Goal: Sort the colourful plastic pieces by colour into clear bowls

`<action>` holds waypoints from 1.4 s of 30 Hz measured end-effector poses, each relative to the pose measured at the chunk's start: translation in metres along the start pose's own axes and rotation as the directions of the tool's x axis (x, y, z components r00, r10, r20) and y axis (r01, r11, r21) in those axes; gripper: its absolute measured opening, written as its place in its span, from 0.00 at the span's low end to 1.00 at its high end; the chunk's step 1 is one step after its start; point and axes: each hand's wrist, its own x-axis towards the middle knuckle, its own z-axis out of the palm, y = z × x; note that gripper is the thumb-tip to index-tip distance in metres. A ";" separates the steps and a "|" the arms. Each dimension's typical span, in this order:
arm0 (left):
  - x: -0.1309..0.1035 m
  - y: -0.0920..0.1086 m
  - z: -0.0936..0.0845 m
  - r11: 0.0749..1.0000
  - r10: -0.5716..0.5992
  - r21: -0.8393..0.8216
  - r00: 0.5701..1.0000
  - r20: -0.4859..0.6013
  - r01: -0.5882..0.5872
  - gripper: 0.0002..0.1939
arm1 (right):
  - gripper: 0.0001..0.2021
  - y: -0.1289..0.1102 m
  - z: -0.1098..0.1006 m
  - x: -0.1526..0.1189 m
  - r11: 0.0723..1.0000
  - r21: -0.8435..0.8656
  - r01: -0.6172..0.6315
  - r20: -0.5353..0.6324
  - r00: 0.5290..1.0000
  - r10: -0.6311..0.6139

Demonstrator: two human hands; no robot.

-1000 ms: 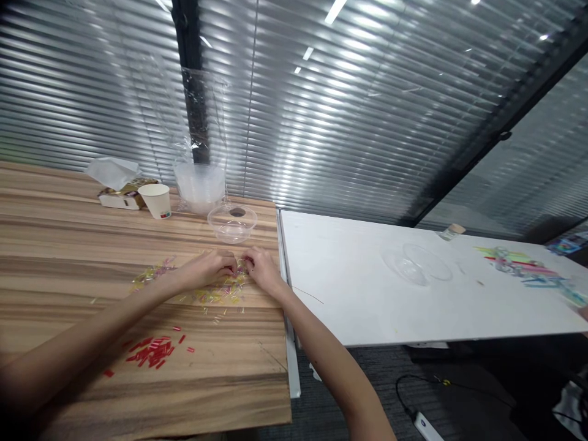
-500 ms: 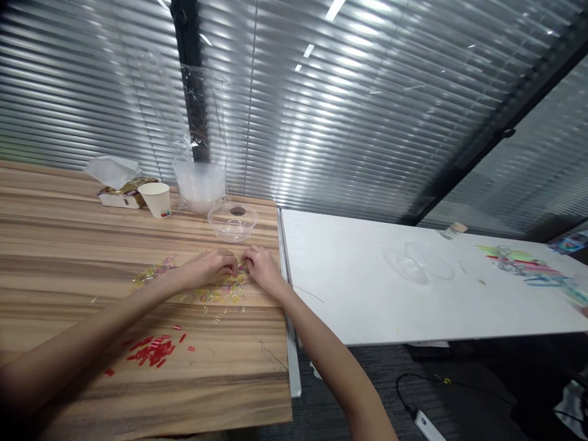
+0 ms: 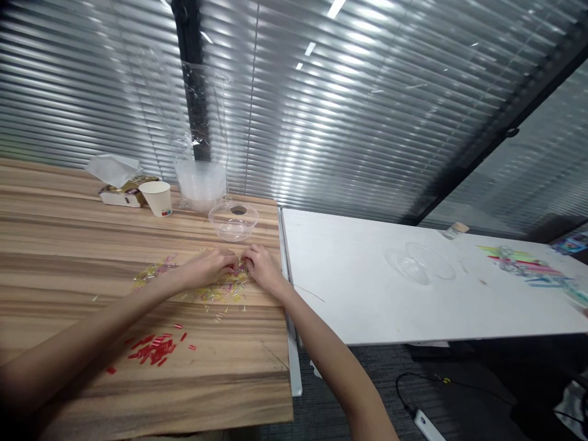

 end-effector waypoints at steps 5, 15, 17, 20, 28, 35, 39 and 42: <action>0.000 0.000 0.000 1.000 -0.001 -0.013 1.000 0.003 0.001 0.12 | 0.16 -0.003 -0.005 0.001 0.999 -0.019 0.035 0.099 0.995 -0.033; 0.000 -0.003 0.004 0.996 0.050 -0.077 0.997 -0.050 -0.054 0.09 | 0.15 -0.008 -0.005 0.003 0.998 -0.006 0.066 -0.017 0.998 -0.066; 0.000 -0.002 0.003 0.994 0.056 -0.088 0.997 -0.051 -0.060 0.09 | 0.16 -0.008 -0.005 0.003 0.998 -0.018 0.066 -0.010 0.998 -0.067; -0.001 -0.001 0.001 0.994 0.052 -0.091 0.998 -0.043 -0.056 0.09 | 0.16 -0.007 -0.006 0.002 0.997 -0.018 0.071 0.011 0.997 -0.071; -0.001 0.002 -0.003 0.997 0.041 -0.069 0.998 -0.037 -0.044 0.08 | 0.15 -0.005 -0.001 0.001 0.998 0.004 0.069 -0.066 0.995 -0.069; -0.002 0.004 -0.006 0.994 0.027 -0.103 0.999 -0.029 -0.030 0.09 | 0.15 -0.006 -0.002 0.001 0.998 -0.002 0.068 -0.040 0.997 -0.068; -0.003 0.005 -0.006 0.993 0.031 -0.111 0.999 -0.031 -0.034 0.09 | 0.15 -0.008 -0.003 0.001 0.999 0.001 0.044 -0.039 0.998 -0.044; -0.002 0.005 -0.003 0.995 0.024 -0.092 0.999 -0.022 -0.026 0.09 | 0.15 -0.007 -0.005 0.001 0.998 0.054 0.024 0.046 0.999 -0.026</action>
